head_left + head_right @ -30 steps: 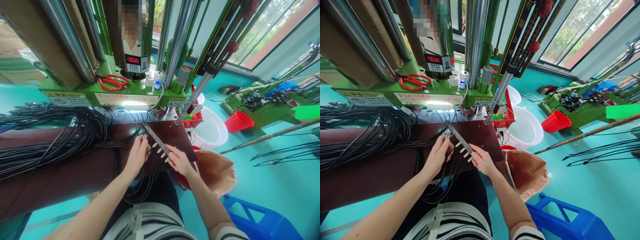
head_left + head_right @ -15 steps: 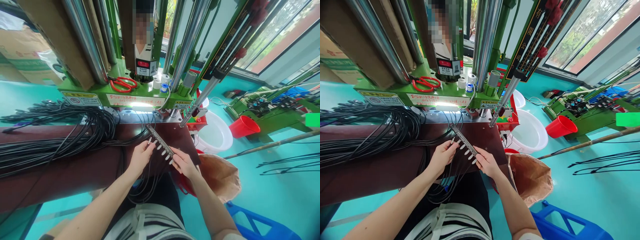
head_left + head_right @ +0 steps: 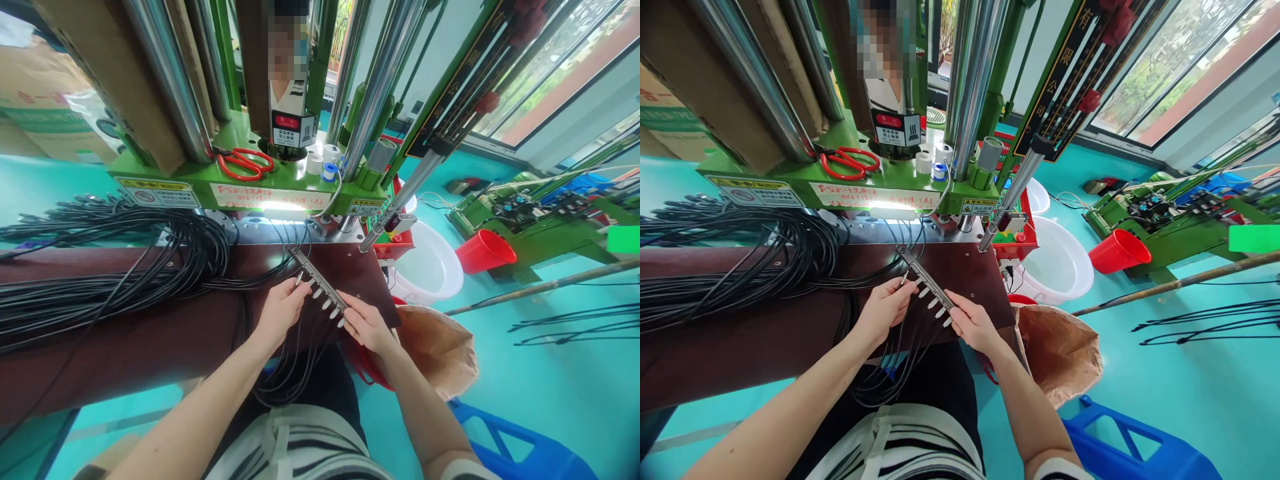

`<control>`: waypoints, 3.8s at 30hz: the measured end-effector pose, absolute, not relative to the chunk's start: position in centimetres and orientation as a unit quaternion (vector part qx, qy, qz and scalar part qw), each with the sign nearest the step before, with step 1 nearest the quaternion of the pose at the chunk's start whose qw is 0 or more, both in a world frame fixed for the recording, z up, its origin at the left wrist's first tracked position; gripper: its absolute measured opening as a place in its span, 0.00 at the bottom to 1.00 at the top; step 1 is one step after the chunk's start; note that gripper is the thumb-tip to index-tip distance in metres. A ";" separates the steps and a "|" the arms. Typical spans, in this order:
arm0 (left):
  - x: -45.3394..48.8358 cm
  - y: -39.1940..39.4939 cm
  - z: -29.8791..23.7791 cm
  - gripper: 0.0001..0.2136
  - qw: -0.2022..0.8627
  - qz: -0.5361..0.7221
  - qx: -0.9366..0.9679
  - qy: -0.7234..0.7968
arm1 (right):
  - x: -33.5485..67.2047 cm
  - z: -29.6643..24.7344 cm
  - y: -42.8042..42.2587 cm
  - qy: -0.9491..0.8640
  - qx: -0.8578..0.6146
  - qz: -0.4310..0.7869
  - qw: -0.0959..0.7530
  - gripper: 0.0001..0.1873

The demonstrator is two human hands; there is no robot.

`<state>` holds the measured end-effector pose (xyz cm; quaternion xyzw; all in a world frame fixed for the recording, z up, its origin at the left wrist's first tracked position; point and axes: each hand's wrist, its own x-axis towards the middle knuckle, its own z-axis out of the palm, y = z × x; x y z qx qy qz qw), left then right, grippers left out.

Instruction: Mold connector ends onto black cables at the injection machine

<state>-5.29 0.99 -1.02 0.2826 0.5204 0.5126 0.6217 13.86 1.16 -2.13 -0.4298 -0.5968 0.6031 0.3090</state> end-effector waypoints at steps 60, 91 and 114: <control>-8.9 0.4 -1.3 0.15 0.596 0.427 0.449 0.510 | 13.5 -0.5 1.2 -0.568 -0.423 0.641 0.296 0.26; -11.0 2.2 0.0 0.09 0.426 0.420 0.585 0.547 | 17.4 -0.1 3.9 -0.589 -0.556 0.538 0.233 0.11; -13.3 2.3 -3.4 0.11 -0.002 0.269 0.703 0.658 | 17.9 -2.5 7.8 -0.751 -0.499 0.304 0.308 0.11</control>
